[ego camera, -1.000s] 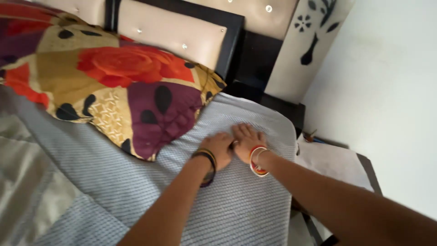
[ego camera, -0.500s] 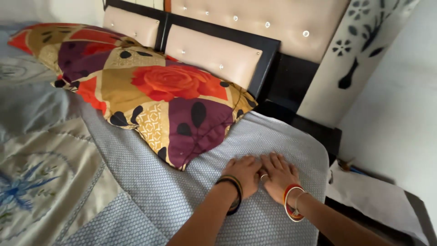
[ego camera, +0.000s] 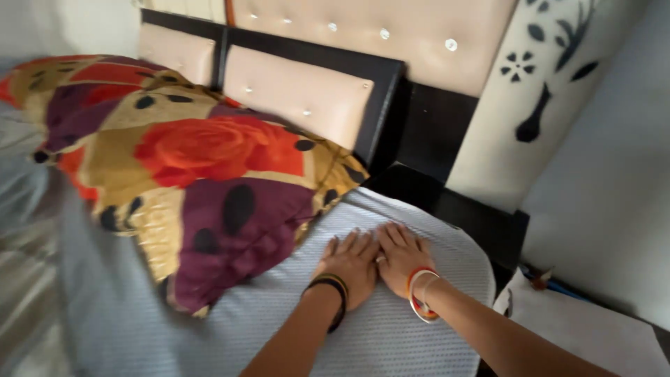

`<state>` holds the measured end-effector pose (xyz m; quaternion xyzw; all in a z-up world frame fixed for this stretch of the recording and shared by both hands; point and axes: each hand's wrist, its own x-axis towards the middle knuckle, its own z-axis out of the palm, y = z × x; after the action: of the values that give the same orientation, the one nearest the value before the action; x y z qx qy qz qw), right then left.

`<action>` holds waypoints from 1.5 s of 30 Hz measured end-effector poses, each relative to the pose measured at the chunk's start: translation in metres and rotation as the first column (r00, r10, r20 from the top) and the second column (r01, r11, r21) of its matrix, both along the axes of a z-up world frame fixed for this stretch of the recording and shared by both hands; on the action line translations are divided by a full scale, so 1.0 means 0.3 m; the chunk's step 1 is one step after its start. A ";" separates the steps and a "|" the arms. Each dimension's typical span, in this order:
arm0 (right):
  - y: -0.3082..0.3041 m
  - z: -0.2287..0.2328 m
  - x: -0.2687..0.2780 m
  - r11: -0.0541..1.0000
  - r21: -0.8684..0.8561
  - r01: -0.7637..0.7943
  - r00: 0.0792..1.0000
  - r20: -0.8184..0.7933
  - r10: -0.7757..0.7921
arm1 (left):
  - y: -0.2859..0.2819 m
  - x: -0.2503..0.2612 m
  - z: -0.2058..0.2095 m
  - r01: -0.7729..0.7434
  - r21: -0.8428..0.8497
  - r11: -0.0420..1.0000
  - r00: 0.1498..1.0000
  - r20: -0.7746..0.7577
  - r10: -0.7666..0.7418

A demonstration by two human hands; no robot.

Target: Smooth the bedsheet and arrange pillows on a bed.

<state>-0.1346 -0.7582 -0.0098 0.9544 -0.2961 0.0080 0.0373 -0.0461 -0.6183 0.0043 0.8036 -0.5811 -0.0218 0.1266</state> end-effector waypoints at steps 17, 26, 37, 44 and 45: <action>-0.266 0.040 0.112 0.996 0.080 0.043 0.918 0.390 -0.071 | -0.347 0.085 0.132 -0.175 0.131 0.976 0.984 0.068 0.167; -0.349 0.200 0.051 0.925 0.374 0.065 0.894 0.391 -0.221 | -0.644 0.361 0.031 -0.056 0.028 0.998 0.998 -0.027 0.057; -0.387 0.194 0.057 0.865 0.452 -0.217 0.820 0.565 -0.090 | -0.499 0.349 0.273 -0.033 0.432 0.901 0.982 -0.156 0.111; -0.392 0.211 0.035 0.904 0.415 -0.096 0.938 0.342 -0.057 | -0.533 0.276 0.246 -0.275 0.205 0.939 0.961 0.081 0.263; -0.397 0.201 0.031 0.920 0.391 -0.028 0.933 0.340 -0.117 | -0.564 0.291 0.199 -0.302 0.073 0.950 0.948 0.125 0.292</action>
<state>-0.1251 -0.8772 0.0505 0.9180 -0.3154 0.1212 -0.2075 0.0411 -0.7874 0.0641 0.8869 -0.4580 0.0164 0.0585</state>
